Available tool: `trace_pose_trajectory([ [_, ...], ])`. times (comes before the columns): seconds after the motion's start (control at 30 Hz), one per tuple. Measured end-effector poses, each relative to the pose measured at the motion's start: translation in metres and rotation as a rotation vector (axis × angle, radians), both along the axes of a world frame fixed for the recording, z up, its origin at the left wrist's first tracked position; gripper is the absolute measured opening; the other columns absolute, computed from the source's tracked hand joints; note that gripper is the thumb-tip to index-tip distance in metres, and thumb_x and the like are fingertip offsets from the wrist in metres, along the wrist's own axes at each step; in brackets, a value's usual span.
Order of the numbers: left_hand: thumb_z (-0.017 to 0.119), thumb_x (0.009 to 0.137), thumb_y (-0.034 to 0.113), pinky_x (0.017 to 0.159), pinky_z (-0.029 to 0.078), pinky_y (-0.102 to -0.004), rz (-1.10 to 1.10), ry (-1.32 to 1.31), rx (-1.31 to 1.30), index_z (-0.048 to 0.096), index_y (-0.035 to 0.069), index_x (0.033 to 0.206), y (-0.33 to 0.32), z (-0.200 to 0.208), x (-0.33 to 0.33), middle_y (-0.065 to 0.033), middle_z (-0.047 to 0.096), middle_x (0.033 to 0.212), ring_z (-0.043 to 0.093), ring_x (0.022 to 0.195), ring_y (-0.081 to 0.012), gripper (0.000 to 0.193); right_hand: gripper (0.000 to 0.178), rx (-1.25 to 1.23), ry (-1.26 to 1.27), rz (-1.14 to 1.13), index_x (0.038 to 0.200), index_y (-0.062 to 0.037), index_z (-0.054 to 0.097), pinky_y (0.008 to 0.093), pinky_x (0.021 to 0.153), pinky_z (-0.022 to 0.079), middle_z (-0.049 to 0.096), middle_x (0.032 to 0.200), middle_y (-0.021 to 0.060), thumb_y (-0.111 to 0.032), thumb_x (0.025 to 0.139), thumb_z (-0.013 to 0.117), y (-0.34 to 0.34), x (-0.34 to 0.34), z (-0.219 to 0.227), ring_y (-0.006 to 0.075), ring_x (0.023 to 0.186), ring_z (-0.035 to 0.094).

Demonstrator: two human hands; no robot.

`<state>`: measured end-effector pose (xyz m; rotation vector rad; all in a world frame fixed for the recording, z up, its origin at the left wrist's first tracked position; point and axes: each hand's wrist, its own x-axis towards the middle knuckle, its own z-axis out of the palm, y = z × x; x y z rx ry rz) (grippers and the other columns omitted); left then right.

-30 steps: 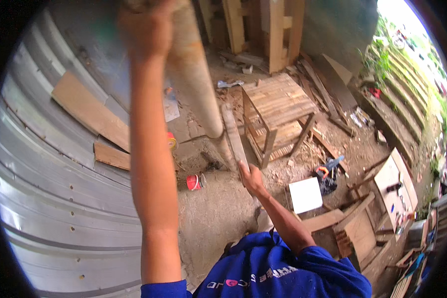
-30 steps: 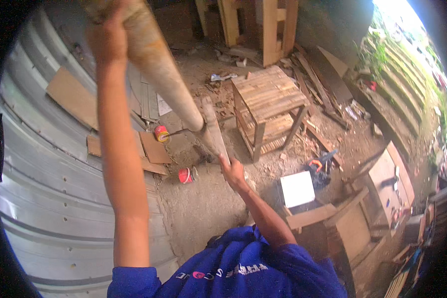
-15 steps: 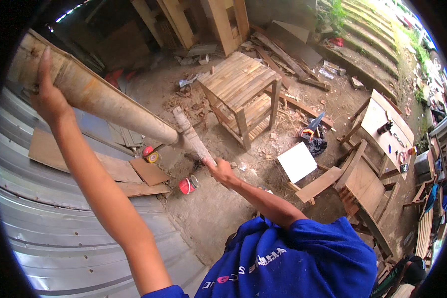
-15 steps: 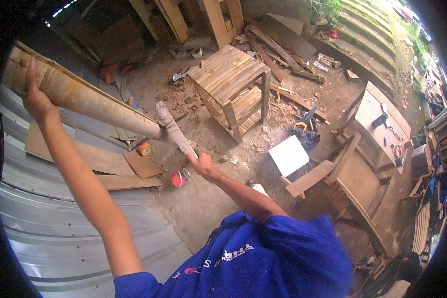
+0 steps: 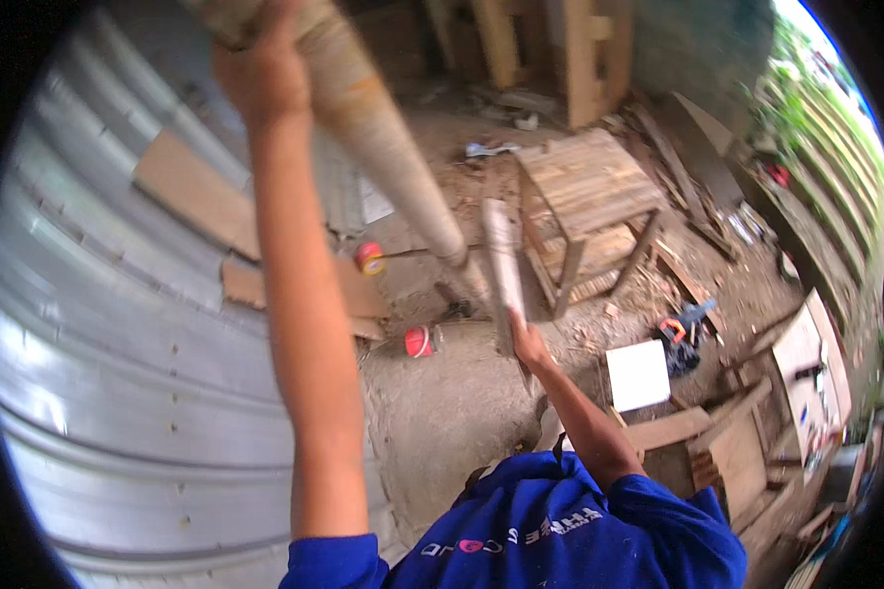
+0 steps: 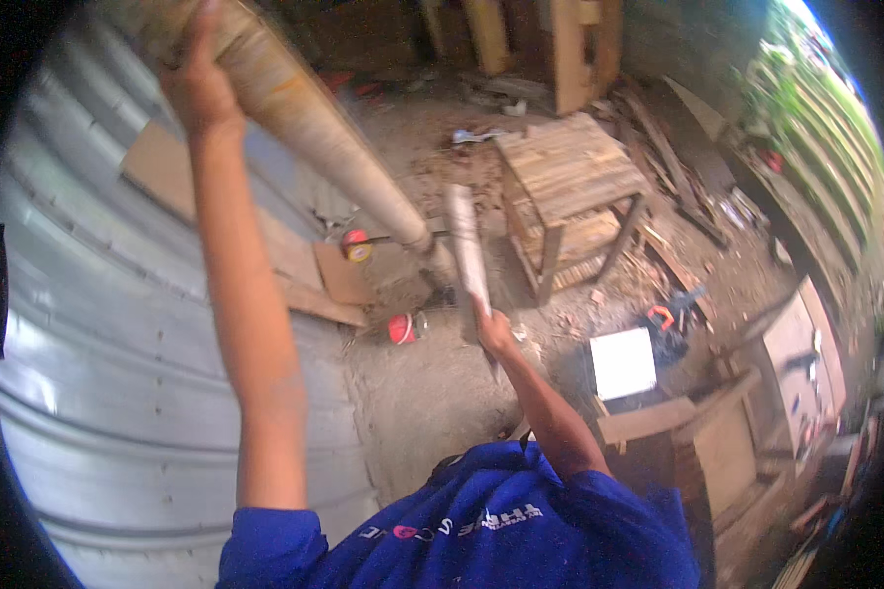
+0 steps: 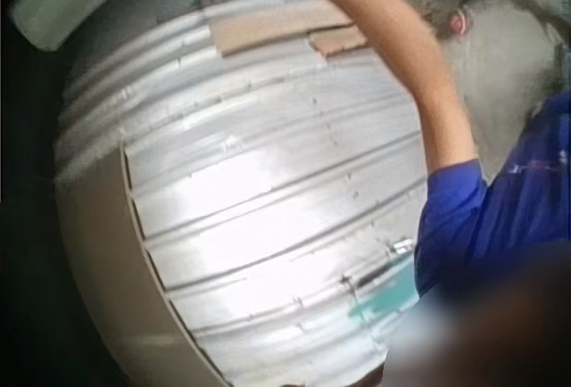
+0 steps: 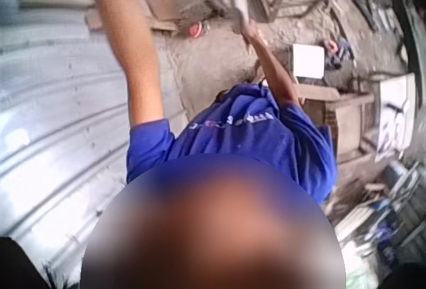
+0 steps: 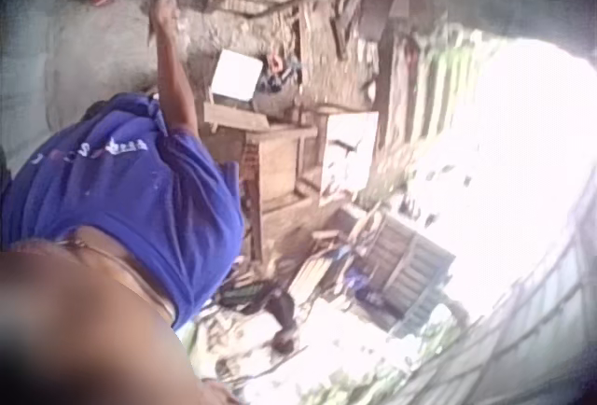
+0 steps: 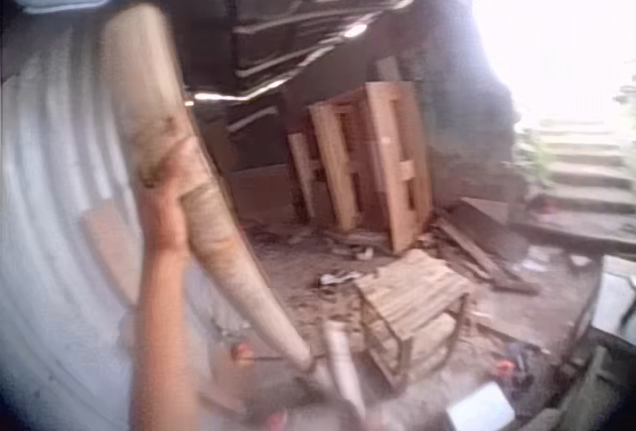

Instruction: The person holds a long bamboo pole vertically and repeatedly strikes it with a wooden wedge to split it lengthwise. The person rotates the pole and continues the splitting process along its length.

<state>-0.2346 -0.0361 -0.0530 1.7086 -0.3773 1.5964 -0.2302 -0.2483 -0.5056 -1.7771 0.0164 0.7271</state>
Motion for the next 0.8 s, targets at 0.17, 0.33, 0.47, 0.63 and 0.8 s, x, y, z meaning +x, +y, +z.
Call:
trace_pose_trajectory([
  [0.17, 0.069, 0.091, 0.038, 0.101, 0.043, -0.0324, -0.005, -0.12, -0.022, 0.063, -0.004, 0.125, -0.009, -0.004, -0.008, -0.0144, 0.064, 0.123, 0.059, 0.115, -0.0209, 0.054, 0.073, 0.219, -0.006, -0.161, 0.108, 0.0052, 0.058, 0.0339, 0.062, 0.05, 0.063, 0.084, 0.0118, -0.065, 0.097, 0.045, -0.046, -0.037, -0.071, 0.0165, 0.069, 0.059],
  [0.33, 0.058, 0.095, 0.056, 0.103, 0.042, -0.0327, -0.017, -0.123, -0.198, 0.055, -0.007, 0.133, 0.001, 0.003, -0.01, -0.0171, 0.059, 0.131, 0.055, 0.121, -0.0231, 0.073, 0.052, 0.456, -0.119, -0.094, 0.116, 0.0021, 0.055, 0.0312, 0.074, 0.05, 0.063, 0.096, 0.0091, -0.046, 0.097, 0.06, -0.093, -0.068, -0.039, 0.0154, 0.085, 0.06],
  [0.47, 0.083, 0.075, 0.049, 0.099, 0.046, -0.038, -0.152, 0.199, -0.35, 0.048, -0.011, 0.133, 0.003, 0.015, -0.01, -0.0208, 0.06, 0.126, 0.056, 0.119, -0.0253, 0.09, 0.041, 0.444, -0.266, 0.021, 0.12, 0.002, 0.053, 0.0346, 0.081, 0.053, 0.066, 0.101, 0.0108, -0.021, 0.09, 0.07, -0.111, -0.082, -0.027, 0.0192, 0.092, 0.064],
  [0.63, 0.084, 0.077, 0.04, 0.077, 0.055, -0.0359, 0.462, -0.075, -0.2, 0.046, -0.014, 0.123, -0.009, 0.026, -0.003, -0.0218, 0.064, 0.11, 0.066, 0.095, -0.0276, 0.08, 0.035, 0.435, -0.197, -0.003, 0.117, 0.0029, 0.054, 0.0354, 0.079, 0.054, 0.067, 0.094, 0.0101, -0.011, 0.087, 0.066, -0.122, -0.085, -0.043, 0.0194, 0.087, 0.065],
  [0.8, 0.078, 0.085, 0.028, 0.069, 0.054, -0.0322, -0.075, 0.088, -0.167, 0.066, -0.001, 0.107, -0.013, 0.019, -0.015, -0.0108, 0.07, 0.089, 0.069, 0.078, -0.0196, 0.038, 0.028, 0.418, -0.247, -0.038, 0.113, 0.0037, 0.055, 0.0341, 0.072, 0.055, 0.066, 0.089, 0.0107, -0.009, 0.088, 0.057, -0.126, -0.093, -0.043, 0.0208, 0.082, 0.066],
])
